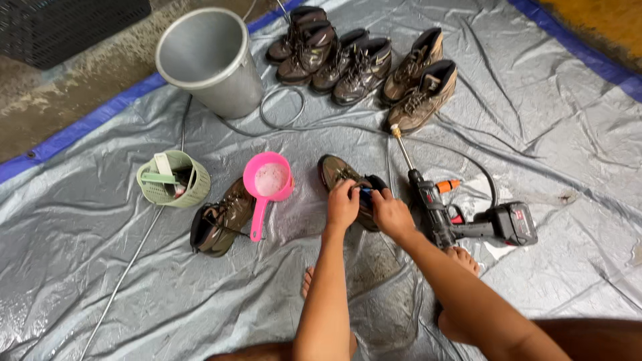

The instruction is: The person scrubs a hiking shoe with a green brush and soapy water, then uses a handheld steam cleaner to clean the shoe's exterior and sole. They inspect the shoe and then proceed to scrub another shoe with a blue brush.

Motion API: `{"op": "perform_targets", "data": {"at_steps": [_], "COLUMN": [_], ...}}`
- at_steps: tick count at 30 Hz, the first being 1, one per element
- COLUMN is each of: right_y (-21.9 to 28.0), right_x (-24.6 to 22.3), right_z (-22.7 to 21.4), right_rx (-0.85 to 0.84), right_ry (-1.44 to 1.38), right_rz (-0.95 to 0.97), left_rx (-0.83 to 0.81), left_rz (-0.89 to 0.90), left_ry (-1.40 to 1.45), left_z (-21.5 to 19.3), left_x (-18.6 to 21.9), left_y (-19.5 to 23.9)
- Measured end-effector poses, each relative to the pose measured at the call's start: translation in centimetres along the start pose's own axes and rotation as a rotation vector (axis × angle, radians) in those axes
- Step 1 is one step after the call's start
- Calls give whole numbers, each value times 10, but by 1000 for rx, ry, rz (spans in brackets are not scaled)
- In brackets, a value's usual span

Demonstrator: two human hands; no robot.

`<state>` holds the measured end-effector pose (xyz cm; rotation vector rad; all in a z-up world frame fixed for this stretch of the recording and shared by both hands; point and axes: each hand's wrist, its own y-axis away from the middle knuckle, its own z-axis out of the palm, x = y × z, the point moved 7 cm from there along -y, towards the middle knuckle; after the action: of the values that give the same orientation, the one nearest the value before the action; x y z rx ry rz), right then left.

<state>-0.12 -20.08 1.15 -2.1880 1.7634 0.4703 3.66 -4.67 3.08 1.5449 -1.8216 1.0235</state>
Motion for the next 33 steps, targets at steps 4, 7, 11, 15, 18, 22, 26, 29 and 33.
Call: {"op": "perform_targets", "data": {"at_steps": [4,7,11,15,18,22,26,29,33], "right_y": [12,9,-1,5,-13,-26,-29,-32,-35], "right_x": [0,-6,-54,5,10,-27,20,33,-29], "right_z": [-2,-2,-40,18,3,-2,22,-4,-16], "right_rx": [-90,-167,-82,-181,2,-34,-278,-319,-147], "right_ry": [81,153,11,22,184,68,-36,51,56], "right_rz": [-83,-76,-29,-78,-173,-44,-36,-52,-54], "left_rx": [46,-13,-53,14,-26,-62,-5,45,284], "left_rz": [-114,-269,-218,-287,-276,-190,-164,-183,62], "left_ry": [64,182,13,1,15,-48,-66,-122,-259], "left_z": [-5,2,24,42,43,25,36,24,13], "left_x": [-17,-14,-40,-79,-75,-43,-58,-25,6], "left_y": [14,19,23,23,20,18,23,23,27]}}
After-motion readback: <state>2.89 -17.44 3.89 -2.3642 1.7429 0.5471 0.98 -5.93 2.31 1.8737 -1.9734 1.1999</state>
